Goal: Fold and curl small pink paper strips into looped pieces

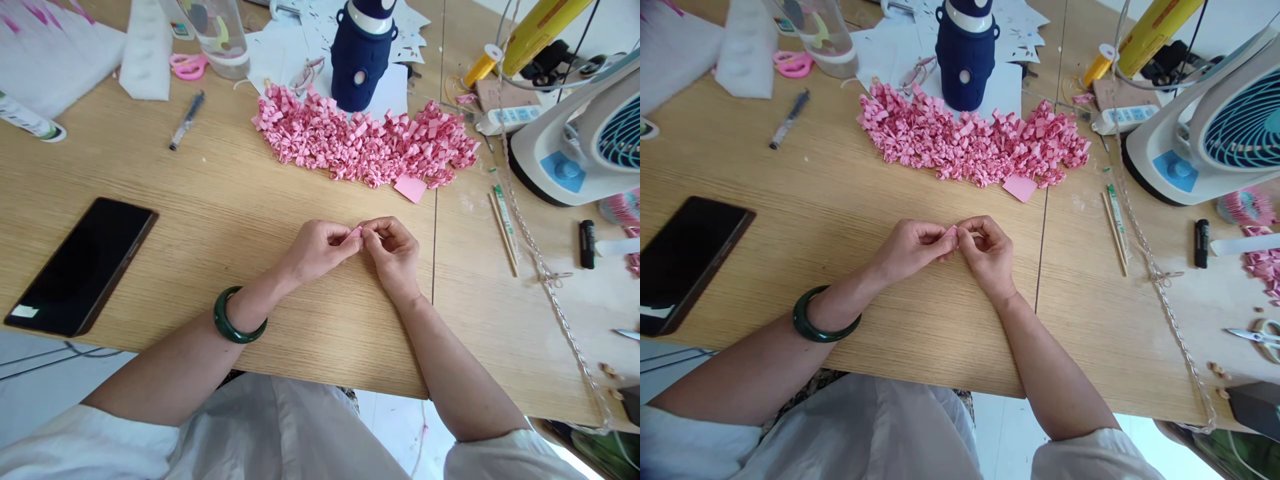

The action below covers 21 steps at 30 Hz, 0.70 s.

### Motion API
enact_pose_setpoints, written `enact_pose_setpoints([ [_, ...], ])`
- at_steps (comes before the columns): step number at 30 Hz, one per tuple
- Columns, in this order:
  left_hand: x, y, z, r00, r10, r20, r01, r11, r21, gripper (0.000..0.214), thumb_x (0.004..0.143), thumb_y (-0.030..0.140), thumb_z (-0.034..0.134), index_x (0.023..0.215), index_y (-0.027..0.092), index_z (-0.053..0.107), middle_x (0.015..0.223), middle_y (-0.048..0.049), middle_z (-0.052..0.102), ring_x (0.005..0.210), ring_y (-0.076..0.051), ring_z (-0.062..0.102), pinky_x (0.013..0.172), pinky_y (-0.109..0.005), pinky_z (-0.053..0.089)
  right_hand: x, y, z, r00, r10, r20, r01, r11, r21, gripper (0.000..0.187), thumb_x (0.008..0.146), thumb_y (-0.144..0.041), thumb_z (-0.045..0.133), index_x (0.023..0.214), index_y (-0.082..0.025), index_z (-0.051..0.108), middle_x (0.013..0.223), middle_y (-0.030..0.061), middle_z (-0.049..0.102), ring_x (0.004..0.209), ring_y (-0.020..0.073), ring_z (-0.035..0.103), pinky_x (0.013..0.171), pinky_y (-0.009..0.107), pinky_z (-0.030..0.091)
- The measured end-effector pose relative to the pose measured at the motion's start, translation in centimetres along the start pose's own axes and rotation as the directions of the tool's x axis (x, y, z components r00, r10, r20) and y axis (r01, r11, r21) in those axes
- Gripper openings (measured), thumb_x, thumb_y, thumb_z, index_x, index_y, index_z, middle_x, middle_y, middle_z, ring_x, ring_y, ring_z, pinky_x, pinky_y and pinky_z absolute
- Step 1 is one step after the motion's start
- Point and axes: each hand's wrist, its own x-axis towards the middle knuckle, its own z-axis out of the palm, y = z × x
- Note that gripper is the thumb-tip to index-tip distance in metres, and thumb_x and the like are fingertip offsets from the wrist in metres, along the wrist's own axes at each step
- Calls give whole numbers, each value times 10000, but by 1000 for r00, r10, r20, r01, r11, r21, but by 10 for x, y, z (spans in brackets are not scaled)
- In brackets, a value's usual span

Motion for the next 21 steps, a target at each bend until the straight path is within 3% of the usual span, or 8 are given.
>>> enact_pose_setpoints([
  [8,-4,3,2,999,-6,-32,8,998,69,554,940,601,611,609,163,682,571,-20,663,539,-127,589,527,-252,409,2,1,-1,998,-50,-42,48,998,-48,297,882,-518,735,821,-248,627,781,1,669,654,134,615,579,277,518],
  [12,-1,6,-1,978,71,-197,-75,997,-16,348,924,487,679,817,168,770,866,-56,784,810,-164,713,729,-240,544,4,4,-3,998,-43,-38,43,999,2,326,866,-542,759,845,-242,632,789,-5,662,672,132,628,624,285,541],
  [14,0,5,-2,968,55,-246,-79,993,-85,275,899,438,714,910,173,787,984,-74,801,904,-181,732,808,-256,574,4,4,-3,999,-36,-30,36,999,10,331,863,-543,767,852,-240,635,799,-6,665,677,130,631,633,285,545],
  [18,1,5,0,985,-40,-170,6,980,-197,220,859,395,757,832,177,775,845,-51,799,779,-172,729,753,-273,595,1,2,-2,1000,-24,-3,24,998,-53,327,887,-543,749,856,-238,636,801,2,677,685,137,635,628,288,545],
  [21,0,7,3,981,-55,-184,17,979,-204,223,862,373,747,749,181,743,776,-36,783,738,-162,718,716,-266,588,-2,1,-1,999,-51,1,51,991,-124,291,914,-506,730,860,-237,634,798,6,679,697,146,647,640,297,558],
])
